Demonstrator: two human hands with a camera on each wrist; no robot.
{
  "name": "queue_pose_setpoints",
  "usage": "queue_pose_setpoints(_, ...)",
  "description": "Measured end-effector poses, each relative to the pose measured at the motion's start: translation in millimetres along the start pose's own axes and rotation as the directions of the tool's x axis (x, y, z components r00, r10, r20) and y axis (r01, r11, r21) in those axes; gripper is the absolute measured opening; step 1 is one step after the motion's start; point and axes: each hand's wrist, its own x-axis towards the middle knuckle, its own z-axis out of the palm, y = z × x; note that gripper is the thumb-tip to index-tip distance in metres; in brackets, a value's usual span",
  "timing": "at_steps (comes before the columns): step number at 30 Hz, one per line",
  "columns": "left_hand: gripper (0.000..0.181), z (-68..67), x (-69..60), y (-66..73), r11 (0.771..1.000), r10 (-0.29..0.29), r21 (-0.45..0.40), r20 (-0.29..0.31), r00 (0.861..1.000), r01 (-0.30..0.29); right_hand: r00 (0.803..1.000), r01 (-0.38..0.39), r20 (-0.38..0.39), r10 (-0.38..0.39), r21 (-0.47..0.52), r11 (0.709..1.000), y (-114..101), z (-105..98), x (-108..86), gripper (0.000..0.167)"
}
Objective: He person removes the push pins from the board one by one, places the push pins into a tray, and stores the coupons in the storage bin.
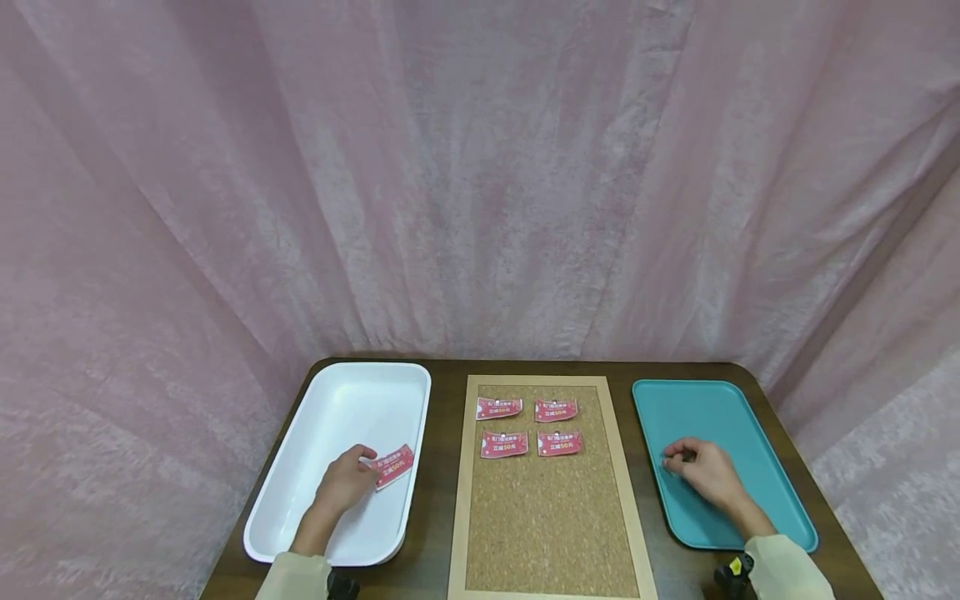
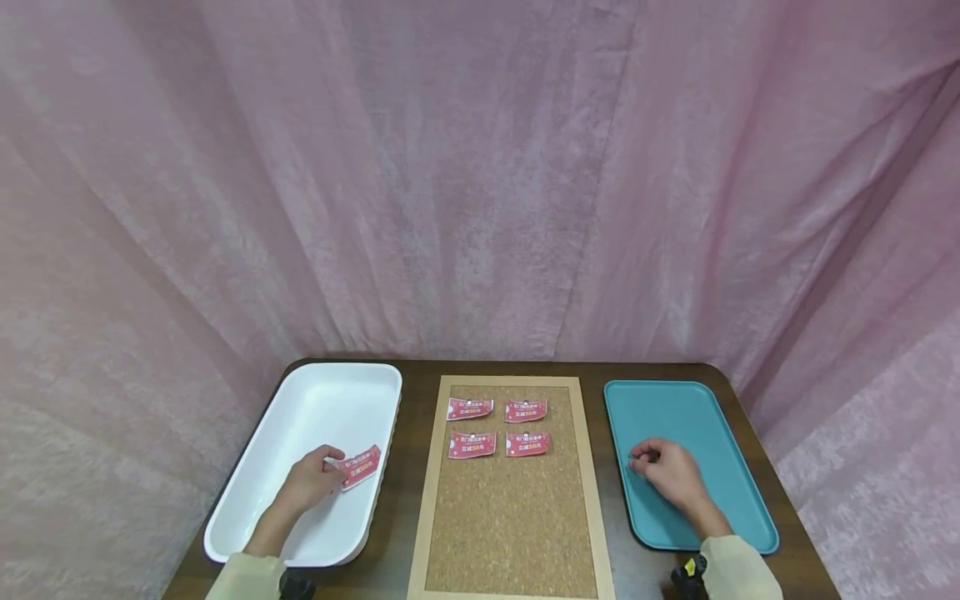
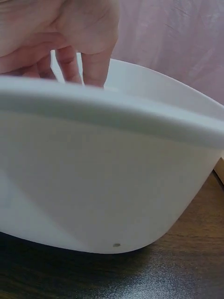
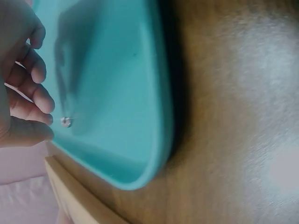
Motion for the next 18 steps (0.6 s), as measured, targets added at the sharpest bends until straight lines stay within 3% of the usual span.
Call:
queue_pose_setpoints(10, 0.037, -3.5, -1.3, 22.5, 0.997, 0.065, -0.019, -0.155, 0.986, -0.069, 0.999, 0.051, -0.009, -0.051, -0.004, 0.999, -22.5, -3.3, 7.0, 0.012)
queue_pose_setpoints(18, 0.034, 1.7, -4.1, 36.6, 0.994, 0.064, -0.065, -0.245, 0.967, -0.083, 0.995, 0.098, -0.016, -0.097, 0.058, 0.993, -42.4, 7.3, 12.3, 0.01)
